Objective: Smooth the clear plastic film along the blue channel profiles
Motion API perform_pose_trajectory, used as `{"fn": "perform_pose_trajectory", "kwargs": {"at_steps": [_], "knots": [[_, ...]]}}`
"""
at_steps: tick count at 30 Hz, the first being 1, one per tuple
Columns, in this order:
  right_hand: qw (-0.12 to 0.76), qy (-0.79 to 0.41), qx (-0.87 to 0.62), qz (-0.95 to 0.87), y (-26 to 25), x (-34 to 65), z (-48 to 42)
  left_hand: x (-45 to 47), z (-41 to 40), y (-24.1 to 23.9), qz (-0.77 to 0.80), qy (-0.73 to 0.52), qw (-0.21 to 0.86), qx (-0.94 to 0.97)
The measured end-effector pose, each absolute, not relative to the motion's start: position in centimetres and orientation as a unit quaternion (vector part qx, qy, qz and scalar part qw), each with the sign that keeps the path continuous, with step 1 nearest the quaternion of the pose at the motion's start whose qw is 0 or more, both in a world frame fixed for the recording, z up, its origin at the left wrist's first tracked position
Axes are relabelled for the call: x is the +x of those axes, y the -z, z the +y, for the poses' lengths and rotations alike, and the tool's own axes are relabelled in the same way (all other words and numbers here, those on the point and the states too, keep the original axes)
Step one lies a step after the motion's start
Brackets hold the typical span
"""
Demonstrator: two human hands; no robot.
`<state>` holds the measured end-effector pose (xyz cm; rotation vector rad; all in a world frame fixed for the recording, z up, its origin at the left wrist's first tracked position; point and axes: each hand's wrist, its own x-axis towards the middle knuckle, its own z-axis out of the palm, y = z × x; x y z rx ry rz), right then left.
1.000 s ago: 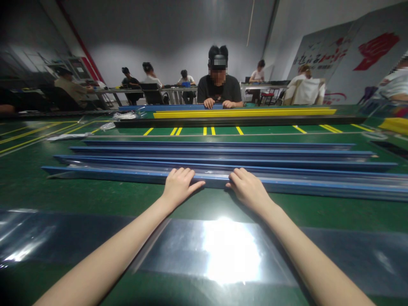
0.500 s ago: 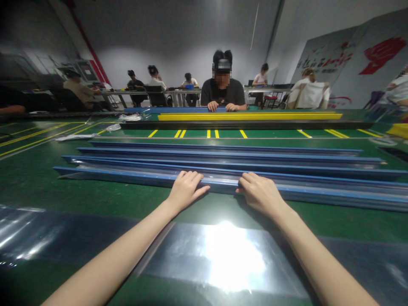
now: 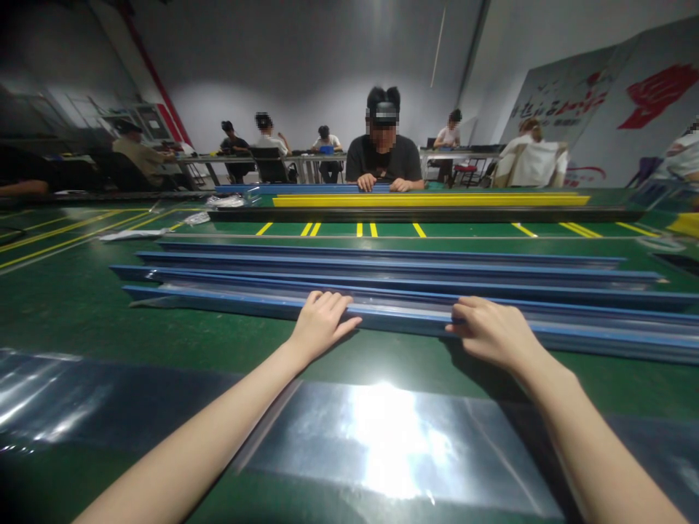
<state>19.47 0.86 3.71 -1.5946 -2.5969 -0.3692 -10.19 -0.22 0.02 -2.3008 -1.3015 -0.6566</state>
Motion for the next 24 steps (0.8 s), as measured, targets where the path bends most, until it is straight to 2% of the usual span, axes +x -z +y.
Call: {"fn": "perform_pose_trajectory", "kwargs": {"at_steps": [4, 15, 24], "knots": [[0.030, 0.130, -0.518, -0.845, -3.8, 19.9, 0.8, -10.1, -0.3, -0.1, -0.478, 0.232, 0.207, -0.822], [0.087, 0.179, -0.470, -0.860, -2.6, 17.8, 0.7, -10.1, -0.2, 0.0, -0.483, 0.227, 0.215, -0.818], [0.169, 0.188, -0.442, -0.860, -1.7, 13.6, 0.2, -10.1, -0.2, 0.0, -0.483, 0.225, 0.208, -0.820]]}}
